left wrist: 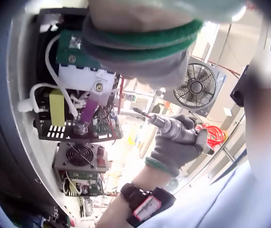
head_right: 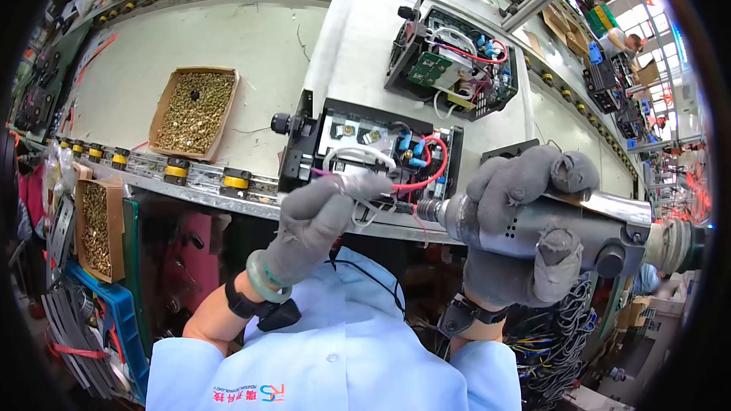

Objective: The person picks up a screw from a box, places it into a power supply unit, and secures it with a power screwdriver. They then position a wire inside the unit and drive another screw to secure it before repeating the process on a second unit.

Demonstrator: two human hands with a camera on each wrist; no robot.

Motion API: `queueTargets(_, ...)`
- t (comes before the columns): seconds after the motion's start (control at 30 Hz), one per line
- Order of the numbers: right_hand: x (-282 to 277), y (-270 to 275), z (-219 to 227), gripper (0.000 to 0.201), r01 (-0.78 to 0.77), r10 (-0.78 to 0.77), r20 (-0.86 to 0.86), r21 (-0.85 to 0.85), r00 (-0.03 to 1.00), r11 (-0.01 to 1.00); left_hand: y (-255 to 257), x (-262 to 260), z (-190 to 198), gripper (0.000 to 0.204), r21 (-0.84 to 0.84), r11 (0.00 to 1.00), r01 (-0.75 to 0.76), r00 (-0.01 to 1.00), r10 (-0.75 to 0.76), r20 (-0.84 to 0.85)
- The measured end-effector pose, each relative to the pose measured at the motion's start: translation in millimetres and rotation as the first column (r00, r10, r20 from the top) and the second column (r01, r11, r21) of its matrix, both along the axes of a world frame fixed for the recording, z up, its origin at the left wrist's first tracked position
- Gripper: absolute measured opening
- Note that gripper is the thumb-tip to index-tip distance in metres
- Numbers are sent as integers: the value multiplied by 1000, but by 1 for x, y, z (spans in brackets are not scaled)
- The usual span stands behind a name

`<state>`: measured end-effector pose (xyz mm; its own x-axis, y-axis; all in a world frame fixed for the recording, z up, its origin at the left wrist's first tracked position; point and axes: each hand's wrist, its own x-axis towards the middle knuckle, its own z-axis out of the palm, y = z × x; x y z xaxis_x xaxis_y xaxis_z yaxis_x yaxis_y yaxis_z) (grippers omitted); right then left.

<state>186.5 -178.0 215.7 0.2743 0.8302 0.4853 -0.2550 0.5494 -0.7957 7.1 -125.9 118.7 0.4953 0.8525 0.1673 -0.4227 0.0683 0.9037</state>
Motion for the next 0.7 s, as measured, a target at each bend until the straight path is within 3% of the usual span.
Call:
queueTargets(0.07, -1, 4, 1, 50, -21, 21, -8, -5, 1000, 1000, -2, -3, 0, 31, -35, 992, 123, 991, -125, -40)
queueTargets(0.1, -2, 5, 0, 50, 10, -10, 12, 8, 1000, 1000, 4, -15, 10, 34, -55, 953, 299, 928, -303, -215)
queueTargets(0.13, -3, 6, -2, 50, 10, -10, 10, 7, 1000, 1000, 5, -24, 16, 34, -56, 953, 298, 928, -303, -216)
queueTargets(0.17, -3, 7, -4, 50, 25, -26, 7, 22, 1000, 999, 4, -31, 21, 38, -285, 868, 406, 877, -458, -143)
queueTargets(0.2, -5, 7, -5, 50, 40, -40, 6, 36, 999, 999, 1, -37, 22, 42, -488, 719, 495, 812, -582, -34)
queueTargets(0.23, -8, 7, -6, 50, 39, -39, 5, 36, 999, 999, -4, -39, 6, 46, -627, 622, 469, 810, -586, 25)
queueTargets(0.27, -12, 7, -6, 50, 56, -56, -7, 13, 998, 998, -11, -36, -10, 46, -626, 624, 468, 811, -584, 23)
queueTargets(0.33, -15, 5, -9, 50, 74, -74, -20, -7, 997, 997, -21, -28, -31, 41, -773, 522, 361, 912, -370, 176)
queueTargets(0.47, -17, -11, -18, 45, 68, -67, -35, 16, 997, 998, -29, -27, -32, 42, -739, 546, 396, 904, -374, 208)
queueTargets(0.53, -16, -21, -22, 46, 16, -16, -44, 12, 999, 1000, -31, -22, -31, 39, -758, 534, 375, 890, -437, 131)
queueTargets(0.7, -16, -29, -21, 43, 65, -60, -58, 98, 997, 993, -39, -12, -25, 36, -677, 597, 431, 861, -496, 111)
